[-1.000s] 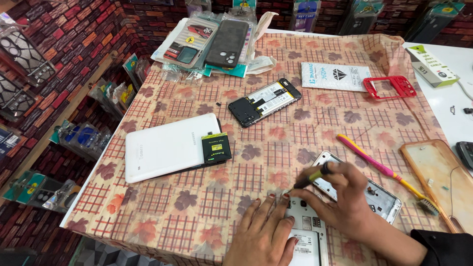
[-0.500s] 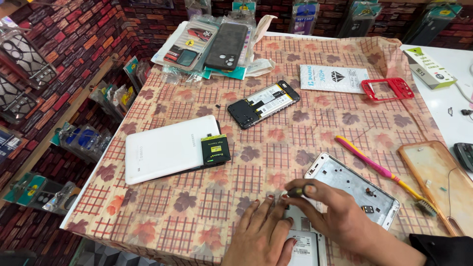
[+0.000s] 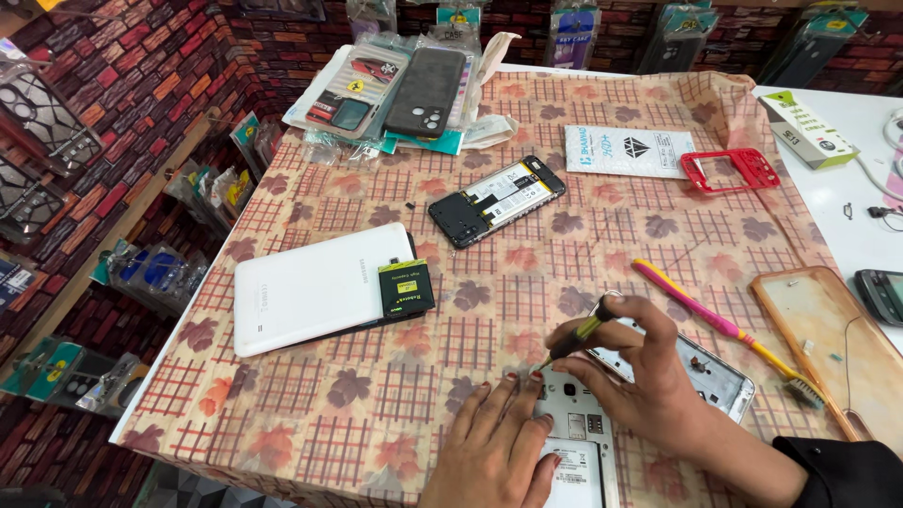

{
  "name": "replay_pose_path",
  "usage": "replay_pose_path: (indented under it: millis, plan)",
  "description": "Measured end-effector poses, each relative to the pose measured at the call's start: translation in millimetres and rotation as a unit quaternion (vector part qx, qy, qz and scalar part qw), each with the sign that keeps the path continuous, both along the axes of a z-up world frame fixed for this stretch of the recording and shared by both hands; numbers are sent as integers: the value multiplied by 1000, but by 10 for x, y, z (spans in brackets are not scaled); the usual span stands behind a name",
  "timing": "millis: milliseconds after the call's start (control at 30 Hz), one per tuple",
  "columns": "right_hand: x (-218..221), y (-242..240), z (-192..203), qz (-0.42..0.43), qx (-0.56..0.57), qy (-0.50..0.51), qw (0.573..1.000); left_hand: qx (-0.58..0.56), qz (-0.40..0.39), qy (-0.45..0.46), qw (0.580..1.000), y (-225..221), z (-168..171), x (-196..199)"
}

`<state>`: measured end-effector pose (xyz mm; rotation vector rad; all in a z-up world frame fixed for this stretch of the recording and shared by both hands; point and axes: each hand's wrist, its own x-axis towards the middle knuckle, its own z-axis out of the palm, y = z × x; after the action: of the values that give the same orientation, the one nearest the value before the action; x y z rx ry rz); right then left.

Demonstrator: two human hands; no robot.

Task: The person uses a screwdriver to remove screws from the back of a white smartphone. They then lift off the back cover and set it aside, exposing the internal components.

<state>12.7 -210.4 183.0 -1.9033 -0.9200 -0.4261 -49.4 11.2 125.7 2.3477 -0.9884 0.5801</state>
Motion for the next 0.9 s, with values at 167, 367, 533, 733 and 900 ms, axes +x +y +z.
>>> replay_pose_path:
  millis: [167, 367, 533, 733, 900]
  plan:
    - [-49, 105, 45, -92, 2, 14, 996, -1, -2, 12, 1000, 5, -7, -2]
    - [15, -124, 475, -126, 56, 120, 983, -47, -4, -22, 999, 24, -83, 15]
    - [27, -395, 813, -207, -28, 207, 956, -49, -7, -31, 998, 49, -116, 5]
    - [49, -495, 919, -244, -96, 216, 940, -42, -7, -32, 999, 66, -133, 2]
    - [72, -711, 854, -220, -130, 258, 932, -42, -3, -49, 998, 41, -146, 31]
